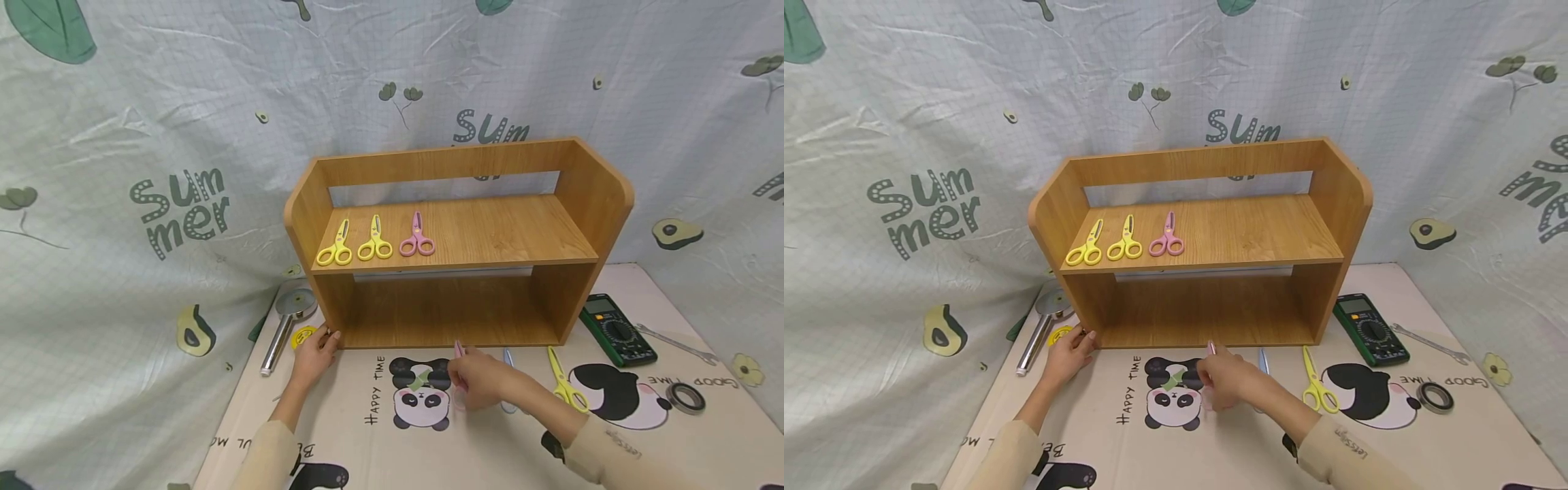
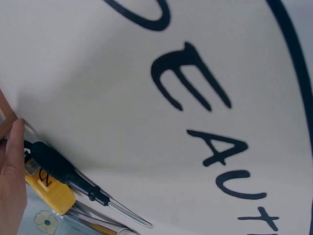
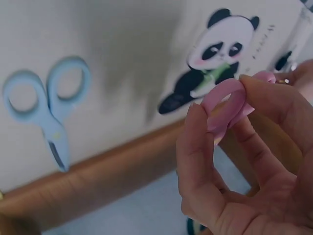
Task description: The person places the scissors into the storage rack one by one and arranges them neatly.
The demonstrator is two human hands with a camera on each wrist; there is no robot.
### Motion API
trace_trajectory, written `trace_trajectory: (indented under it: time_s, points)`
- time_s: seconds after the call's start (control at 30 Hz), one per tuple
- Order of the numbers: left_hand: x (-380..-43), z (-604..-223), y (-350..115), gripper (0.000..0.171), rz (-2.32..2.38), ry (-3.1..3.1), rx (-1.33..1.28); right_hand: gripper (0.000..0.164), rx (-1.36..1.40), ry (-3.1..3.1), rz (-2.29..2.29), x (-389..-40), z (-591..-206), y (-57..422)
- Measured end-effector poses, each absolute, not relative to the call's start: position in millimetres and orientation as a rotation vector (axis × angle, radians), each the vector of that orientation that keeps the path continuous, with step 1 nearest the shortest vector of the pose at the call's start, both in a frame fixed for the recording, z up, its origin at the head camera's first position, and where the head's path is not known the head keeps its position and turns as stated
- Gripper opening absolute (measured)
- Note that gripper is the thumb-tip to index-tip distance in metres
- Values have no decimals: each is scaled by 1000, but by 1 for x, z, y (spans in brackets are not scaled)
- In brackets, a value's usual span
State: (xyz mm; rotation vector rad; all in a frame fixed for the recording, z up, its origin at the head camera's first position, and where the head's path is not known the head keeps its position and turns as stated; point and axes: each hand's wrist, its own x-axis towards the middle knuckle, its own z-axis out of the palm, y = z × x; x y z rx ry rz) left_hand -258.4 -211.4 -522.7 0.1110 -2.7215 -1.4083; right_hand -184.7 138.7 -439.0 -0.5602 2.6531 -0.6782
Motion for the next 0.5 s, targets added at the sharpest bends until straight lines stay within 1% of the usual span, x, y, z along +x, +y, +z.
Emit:
trace_trajectory:
  time_s: [0.23, 0.5]
  points:
    - [-259, -523, -212, 52, -1420, -2734, 125, 34, -600, 2661, -649, -180, -409, 139]
    - [-258, -522, -212, 50, -1439, -2719, 106, 37, -666, 2653, -639, -179, -362, 146]
